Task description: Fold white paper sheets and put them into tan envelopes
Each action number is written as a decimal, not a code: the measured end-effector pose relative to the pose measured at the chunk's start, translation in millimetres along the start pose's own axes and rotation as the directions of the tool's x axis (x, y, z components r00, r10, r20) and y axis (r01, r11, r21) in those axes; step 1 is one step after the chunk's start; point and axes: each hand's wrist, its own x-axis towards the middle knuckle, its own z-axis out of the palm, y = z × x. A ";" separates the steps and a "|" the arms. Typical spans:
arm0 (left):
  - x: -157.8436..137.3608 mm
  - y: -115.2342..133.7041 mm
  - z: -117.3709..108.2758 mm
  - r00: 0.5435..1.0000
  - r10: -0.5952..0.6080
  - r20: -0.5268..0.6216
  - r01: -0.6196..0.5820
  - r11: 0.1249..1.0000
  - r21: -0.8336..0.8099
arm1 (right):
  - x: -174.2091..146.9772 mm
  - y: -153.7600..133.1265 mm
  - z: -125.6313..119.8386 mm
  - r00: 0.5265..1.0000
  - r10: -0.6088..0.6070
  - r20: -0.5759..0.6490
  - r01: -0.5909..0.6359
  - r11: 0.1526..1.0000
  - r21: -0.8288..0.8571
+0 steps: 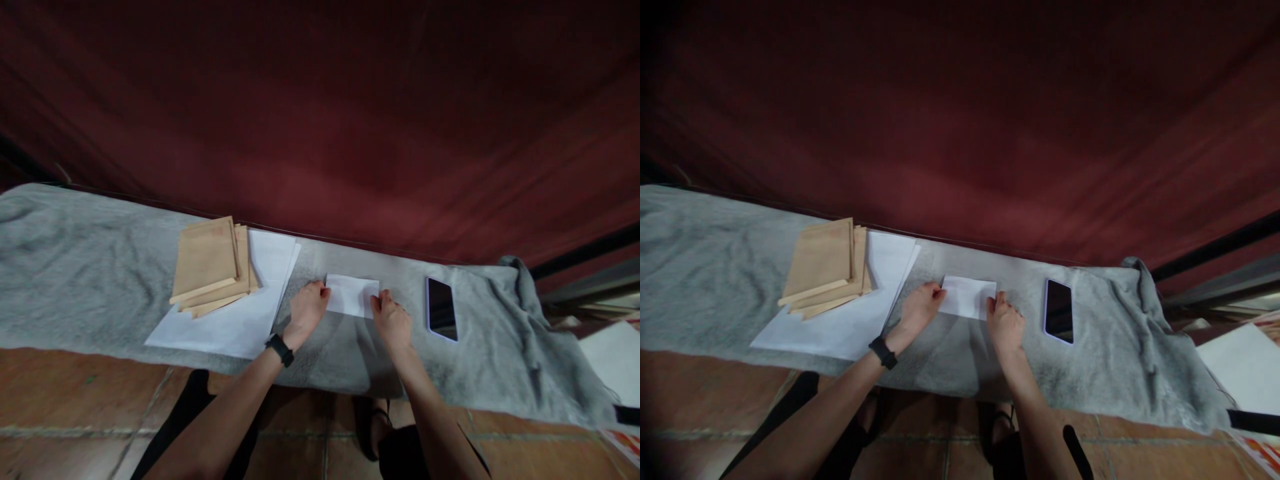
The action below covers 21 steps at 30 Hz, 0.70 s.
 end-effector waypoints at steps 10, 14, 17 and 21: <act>0.8 3.1 8.9 0.998 0.009 -0.057 -0.003 0.995 0.097 | -4.7 -9.5 -0.7 0.991 -0.076 -0.108 0.070 0.996 -0.054; 0.3 2.5 12.2 0.996 0.050 -0.080 -0.037 0.987 0.155 | -5.8 -15.8 1.7 0.964 -0.211 -0.164 0.220 0.975 0.036; 0.6 2.4 14.2 0.994 0.071 -0.084 -0.055 0.982 0.180 | -9.3 -22.6 9.8 0.925 -0.326 -0.196 0.360 0.917 0.170; 1.5 3.0 13.6 0.993 0.087 -0.083 -0.069 0.978 0.199 | -17.1 -30.8 23.8 0.905 -0.380 -0.192 0.415 0.889 0.194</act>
